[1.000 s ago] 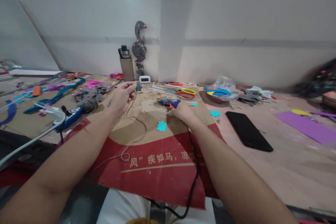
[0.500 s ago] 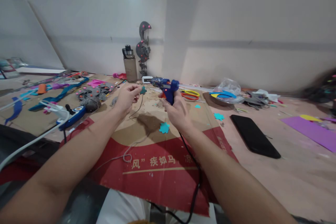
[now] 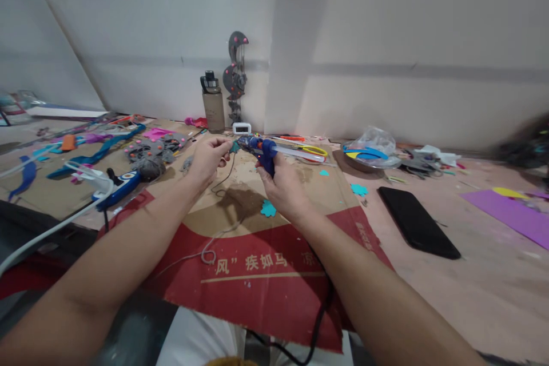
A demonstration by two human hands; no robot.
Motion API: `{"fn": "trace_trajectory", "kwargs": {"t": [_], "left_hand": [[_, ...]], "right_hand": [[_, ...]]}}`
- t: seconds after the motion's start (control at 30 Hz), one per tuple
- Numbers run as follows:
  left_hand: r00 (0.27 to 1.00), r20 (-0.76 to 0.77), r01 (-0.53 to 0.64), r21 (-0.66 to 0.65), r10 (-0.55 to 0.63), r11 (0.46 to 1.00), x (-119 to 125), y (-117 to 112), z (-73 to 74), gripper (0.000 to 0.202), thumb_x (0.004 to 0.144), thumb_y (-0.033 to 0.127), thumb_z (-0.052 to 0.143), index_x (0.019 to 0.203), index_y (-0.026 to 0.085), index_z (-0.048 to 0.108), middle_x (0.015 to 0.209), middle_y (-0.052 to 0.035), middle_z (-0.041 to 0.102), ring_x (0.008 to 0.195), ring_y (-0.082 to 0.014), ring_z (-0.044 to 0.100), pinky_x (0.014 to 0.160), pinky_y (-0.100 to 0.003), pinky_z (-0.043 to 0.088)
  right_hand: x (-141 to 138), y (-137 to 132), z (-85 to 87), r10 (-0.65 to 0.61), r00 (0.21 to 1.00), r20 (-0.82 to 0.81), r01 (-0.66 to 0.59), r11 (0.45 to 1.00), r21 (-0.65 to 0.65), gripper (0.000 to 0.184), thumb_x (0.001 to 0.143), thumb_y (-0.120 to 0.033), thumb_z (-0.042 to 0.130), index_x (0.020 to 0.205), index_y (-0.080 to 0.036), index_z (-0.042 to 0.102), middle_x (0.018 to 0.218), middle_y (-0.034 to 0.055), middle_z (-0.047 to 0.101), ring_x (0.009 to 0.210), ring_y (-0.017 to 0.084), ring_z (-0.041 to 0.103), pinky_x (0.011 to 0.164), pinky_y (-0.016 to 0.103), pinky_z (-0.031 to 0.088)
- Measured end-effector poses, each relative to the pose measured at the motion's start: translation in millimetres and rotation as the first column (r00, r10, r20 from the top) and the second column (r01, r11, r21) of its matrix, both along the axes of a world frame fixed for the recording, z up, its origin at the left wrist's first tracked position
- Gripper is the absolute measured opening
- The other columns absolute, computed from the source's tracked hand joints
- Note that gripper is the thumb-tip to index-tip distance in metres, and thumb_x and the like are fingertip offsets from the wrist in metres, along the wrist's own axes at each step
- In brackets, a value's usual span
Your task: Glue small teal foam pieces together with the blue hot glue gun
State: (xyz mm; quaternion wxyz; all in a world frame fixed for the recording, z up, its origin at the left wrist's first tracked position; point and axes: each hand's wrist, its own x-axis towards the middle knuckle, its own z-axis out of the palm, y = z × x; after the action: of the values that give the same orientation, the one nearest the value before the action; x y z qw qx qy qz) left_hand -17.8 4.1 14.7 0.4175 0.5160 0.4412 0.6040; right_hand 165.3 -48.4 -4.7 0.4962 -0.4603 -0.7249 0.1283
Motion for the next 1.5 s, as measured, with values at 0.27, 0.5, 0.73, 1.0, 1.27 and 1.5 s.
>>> {"fn": "trace_trajectory", "kwargs": {"t": [0.27, 0.5, 0.73, 1.0, 1.27, 1.5], "left_hand": [[0.994, -0.096, -0.045, 0.027, 0.047, 0.999, 0.1, 2.0, -2.8, 0.015, 0.067, 0.030, 0.065, 0.071, 0.016, 0.060, 0.056, 0.0023, 0.054, 0.046, -0.0068, 0.047, 0.041, -0.018, 0.026], [0.995, -0.093, -0.033, 0.029, 0.035, 0.999, -0.1, 3.7, -4.2, 0.017, 0.068, 0.031, 0.065, 0.073, 0.016, 0.060, 0.055, 0.0027, 0.053, 0.046, -0.0066, 0.047, 0.041, -0.018, 0.026], [0.996, -0.076, -0.036, 0.022, 0.037, 0.999, 0.1, 2.2, -1.6, 0.018, 0.066, 0.032, 0.066, 0.072, 0.016, 0.059, 0.057, 0.0026, 0.053, 0.046, -0.0061, 0.046, 0.041, -0.018, 0.025], [0.998, -0.060, -0.012, 0.014, 0.013, 1.000, 0.1, 1.9, -2.2, 0.018, 0.066, 0.032, 0.065, 0.073, 0.016, 0.059, 0.055, 0.0037, 0.051, 0.045, -0.0058, 0.044, 0.041, -0.018, 0.025], [0.998, -0.061, -0.010, 0.016, 0.011, 1.000, 0.8, 1.6, -2.0, 0.017, 0.066, 0.031, 0.065, 0.071, 0.016, 0.059, 0.052, 0.0040, 0.050, 0.045, -0.0058, 0.042, 0.041, -0.018, 0.024], [0.998, -0.055, -0.016, 0.010, 0.017, 1.000, 1.0, 0.7, -0.5, 0.017, 0.066, 0.031, 0.065, 0.071, 0.016, 0.059, 0.053, 0.0037, 0.050, 0.045, -0.0059, 0.043, 0.041, -0.018, 0.024]], "right_hand": [[-1.2, -3.7, 1.0, -0.054, 0.994, 0.097, 0.054, 0.999, 0.005, 0.031, 0.086, -0.035, 0.050, 0.111, -0.019, 0.057, 0.097, 0.0133, 0.067, 0.087, 0.028, 0.061, 0.077, 0.042, 0.047], [-1.6, -4.0, 2.6, -0.073, 0.993, 0.097, 0.071, 0.997, 0.019, 0.031, 0.086, -0.033, 0.049, 0.112, -0.018, 0.057, 0.099, 0.0135, 0.067, 0.087, 0.028, 0.062, 0.080, 0.043, 0.047], [-2.0, -3.8, 1.3, -0.056, 0.993, 0.102, 0.055, 0.998, 0.014, 0.030, 0.086, -0.034, 0.049, 0.111, -0.018, 0.057, 0.100, 0.0141, 0.067, 0.088, 0.028, 0.062, 0.079, 0.043, 0.048], [-2.4, -4.9, 3.6, -0.065, 0.992, 0.107, 0.065, 0.998, 0.009, 0.030, 0.086, -0.034, 0.049, 0.110, -0.017, 0.056, 0.098, 0.0147, 0.067, 0.087, 0.029, 0.062, 0.078, 0.044, 0.048], [-2.3, -4.1, 3.9, -0.048, 0.997, 0.068, 0.046, 0.999, 0.020, 0.032, 0.086, -0.030, 0.049, 0.115, -0.017, 0.055, 0.100, 0.0135, 0.066, 0.087, 0.027, 0.062, 0.080, 0.043, 0.048], [-2.3, -3.7, 1.8, -0.062, 0.996, 0.069, 0.061, 0.998, 0.013, 0.029, 0.085, -0.032, 0.051, 0.111, -0.018, 0.056, 0.094, 0.0125, 0.067, 0.082, 0.027, 0.062, 0.075, 0.042, 0.048]]}}
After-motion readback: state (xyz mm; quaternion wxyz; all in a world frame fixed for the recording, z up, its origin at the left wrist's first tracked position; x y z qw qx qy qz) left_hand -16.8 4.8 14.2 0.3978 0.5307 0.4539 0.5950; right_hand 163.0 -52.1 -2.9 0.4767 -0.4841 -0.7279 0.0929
